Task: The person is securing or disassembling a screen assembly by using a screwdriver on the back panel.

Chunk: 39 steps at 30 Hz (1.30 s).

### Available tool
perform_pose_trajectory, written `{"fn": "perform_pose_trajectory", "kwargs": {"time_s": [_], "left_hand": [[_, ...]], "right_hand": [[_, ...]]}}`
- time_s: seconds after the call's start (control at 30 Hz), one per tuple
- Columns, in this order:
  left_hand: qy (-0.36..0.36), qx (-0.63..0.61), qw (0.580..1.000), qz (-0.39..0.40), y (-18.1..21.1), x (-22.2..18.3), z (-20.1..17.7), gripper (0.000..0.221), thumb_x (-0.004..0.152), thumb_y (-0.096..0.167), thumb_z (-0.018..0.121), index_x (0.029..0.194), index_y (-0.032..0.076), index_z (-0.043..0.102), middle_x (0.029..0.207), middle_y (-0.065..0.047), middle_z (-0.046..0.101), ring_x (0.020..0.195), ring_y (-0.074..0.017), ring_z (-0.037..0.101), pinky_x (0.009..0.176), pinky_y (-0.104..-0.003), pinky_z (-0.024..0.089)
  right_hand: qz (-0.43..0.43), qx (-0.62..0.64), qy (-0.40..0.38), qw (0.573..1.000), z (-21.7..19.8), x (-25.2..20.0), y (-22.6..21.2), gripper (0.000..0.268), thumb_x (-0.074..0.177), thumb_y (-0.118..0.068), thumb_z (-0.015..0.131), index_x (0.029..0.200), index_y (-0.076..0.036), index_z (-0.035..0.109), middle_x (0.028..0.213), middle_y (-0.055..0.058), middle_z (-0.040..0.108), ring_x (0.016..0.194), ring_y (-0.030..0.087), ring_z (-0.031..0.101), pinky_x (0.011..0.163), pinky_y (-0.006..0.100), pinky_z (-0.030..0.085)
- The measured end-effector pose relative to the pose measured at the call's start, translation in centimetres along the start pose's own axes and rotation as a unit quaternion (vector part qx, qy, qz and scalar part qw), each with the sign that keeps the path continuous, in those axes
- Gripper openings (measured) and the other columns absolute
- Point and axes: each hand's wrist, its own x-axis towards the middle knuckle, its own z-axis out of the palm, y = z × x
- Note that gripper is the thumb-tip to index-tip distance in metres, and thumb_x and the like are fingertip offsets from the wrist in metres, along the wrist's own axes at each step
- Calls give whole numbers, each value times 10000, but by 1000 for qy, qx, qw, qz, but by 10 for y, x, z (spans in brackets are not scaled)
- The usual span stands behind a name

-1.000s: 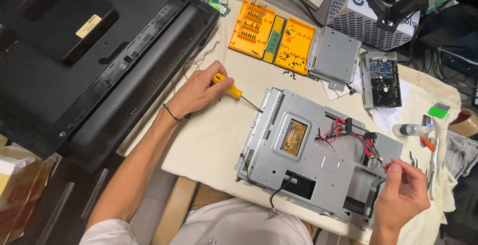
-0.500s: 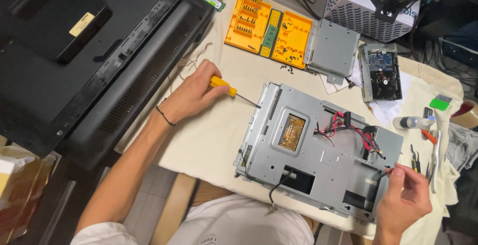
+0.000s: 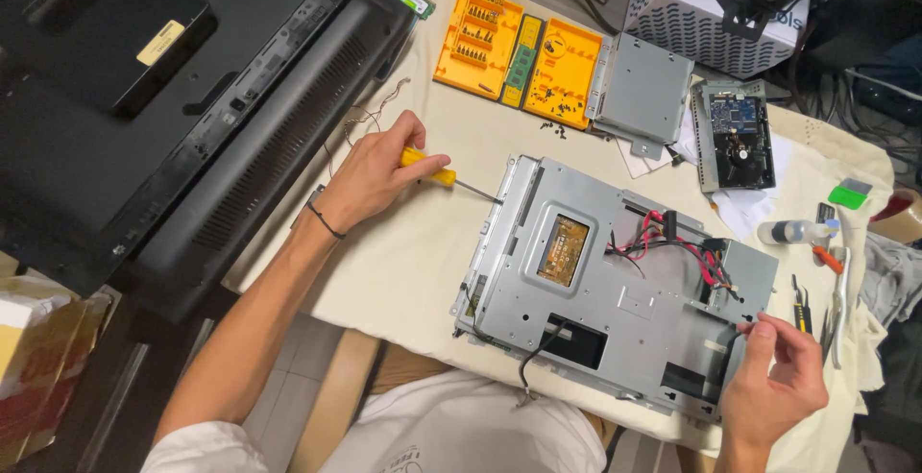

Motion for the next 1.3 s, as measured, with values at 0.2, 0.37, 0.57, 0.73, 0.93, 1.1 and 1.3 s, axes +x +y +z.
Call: {"fn": "perform_pose_trajectory", "kwargs": {"time_s": [0.2, 0.37, 0.57, 0.73, 0.93, 1.1, 1.3], "left_hand": [[-77, -97, 985, 119, -20, 2, -7, 307, 1031, 112, 622, 1276, 163, 444, 1318, -73, 446, 945, -178, 452, 826, -334, 431], [-38, -43, 998, 7, 3, -4, -9, 262, 1145, 386, 555, 1150, 142, 460, 953, -63, 549, 864, -236, 482, 825, -382, 404], [-7, -38, 998, 51, -7, 0, 2, 251, 1161, 363, 555, 1180, 121, 493, 1104, -81, 543, 760, -206, 493, 767, -374, 428], [-56, -112, 985, 119, -6, 0, -3, 220, 1128, 234, 583, 1312, 144, 502, 1285, -73, 469, 863, -154, 513, 797, -314, 474], [11, -46, 992, 113, -1, 3, 3, 152, 1172, 239, 526, 1203, 116, 610, 1146, -63, 550, 973, -215, 569, 931, -368, 445], [14, 19, 998, 54, 4, -2, -1, 302, 1148, 436, 610, 1120, 135, 591, 1090, -31, 668, 829, -238, 583, 785, -421, 470], [38, -24, 994, 100, 5, 0, 9, 270, 1187, 353, 560, 1124, 98, 617, 1170, -67, 555, 830, -230, 556, 794, -407, 472]], "right_hand": [[-6, -8, -9, 1000, 0, -1, -5, 115, 1341, 60, 654, 1370, 158, 705, 1232, 257, 700, 1040, 334, 740, 1043, 401, 575], [-8, -2, -14, 1000, 2, 3, -6, 106, 1325, 87, 643, 1366, 161, 706, 1239, 254, 689, 1030, 330, 738, 1054, 399, 580], [-1, -4, -16, 1000, 3, 0, -10, 95, 1324, 90, 639, 1359, 144, 709, 1230, 243, 688, 1040, 317, 737, 1072, 397, 583], [-2, -8, -22, 1000, 1, 0, -10, 96, 1320, 106, 634, 1370, 152, 702, 1236, 255, 699, 1044, 323, 740, 1079, 402, 589], [5, -7, -19, 1000, 1, -1, -12, 92, 1315, 95, 640, 1353, 146, 706, 1201, 247, 707, 1030, 306, 732, 1061, 389, 575], [14, 3, -103, 995, 19, 6, -37, 82, 1256, 63, 656, 1284, 78, 732, 1174, 177, 727, 1127, 254, 696, 1089, 355, 560], [-206, -79, -284, 933, 62, 16, -79, 377, 1023, -203, 798, 1366, -57, 746, 1487, 150, 696, 1356, 343, 644, 1217, 492, 476]]}}
